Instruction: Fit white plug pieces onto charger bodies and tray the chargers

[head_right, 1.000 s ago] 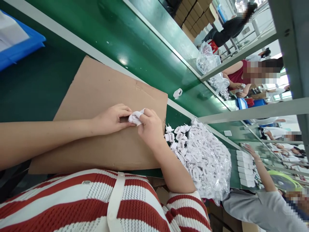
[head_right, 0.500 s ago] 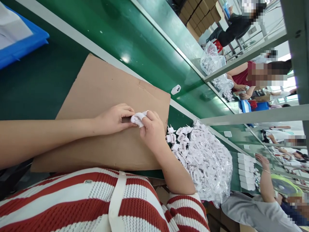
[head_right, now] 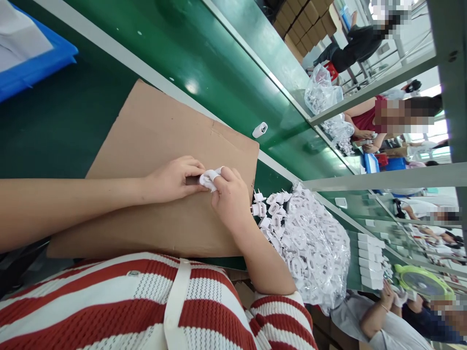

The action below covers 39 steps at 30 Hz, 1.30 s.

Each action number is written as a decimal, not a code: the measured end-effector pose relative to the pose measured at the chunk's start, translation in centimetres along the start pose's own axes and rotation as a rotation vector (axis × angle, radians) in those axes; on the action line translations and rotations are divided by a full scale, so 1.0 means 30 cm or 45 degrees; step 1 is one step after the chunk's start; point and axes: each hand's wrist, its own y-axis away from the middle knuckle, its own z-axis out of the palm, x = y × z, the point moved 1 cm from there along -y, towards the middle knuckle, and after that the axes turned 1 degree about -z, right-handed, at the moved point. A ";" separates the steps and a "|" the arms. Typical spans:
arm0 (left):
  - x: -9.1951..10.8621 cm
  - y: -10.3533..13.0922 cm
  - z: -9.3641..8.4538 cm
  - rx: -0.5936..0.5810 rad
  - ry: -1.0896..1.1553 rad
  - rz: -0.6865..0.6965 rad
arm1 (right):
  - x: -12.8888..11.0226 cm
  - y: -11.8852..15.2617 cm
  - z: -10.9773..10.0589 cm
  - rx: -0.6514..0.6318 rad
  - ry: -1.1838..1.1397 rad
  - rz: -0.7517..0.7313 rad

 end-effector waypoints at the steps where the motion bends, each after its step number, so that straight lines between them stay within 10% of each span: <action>1: -0.001 0.000 0.001 0.005 -0.002 0.000 | 0.000 -0.002 0.003 0.007 -0.004 0.016; 15: -0.002 -0.005 0.010 0.078 -0.020 -0.027 | -0.037 0.056 0.119 0.343 -0.519 0.389; 21: 0.047 -0.014 -0.040 0.068 0.303 -0.443 | 0.031 0.076 0.096 0.606 -0.818 0.589; 27: 0.144 0.048 -0.268 0.321 0.220 -0.517 | 0.193 0.204 -0.012 0.189 0.202 1.018; 31: 0.124 0.169 -0.499 0.820 -0.384 -0.551 | 0.278 0.274 0.047 -0.187 0.129 1.072; 34: 0.063 0.279 -0.646 1.067 -0.875 -0.767 | 0.292 0.271 0.077 -0.055 0.021 0.938; 39: -0.062 0.369 -0.742 1.034 -1.029 -1.034 | 0.251 0.219 0.062 0.342 -0.172 0.806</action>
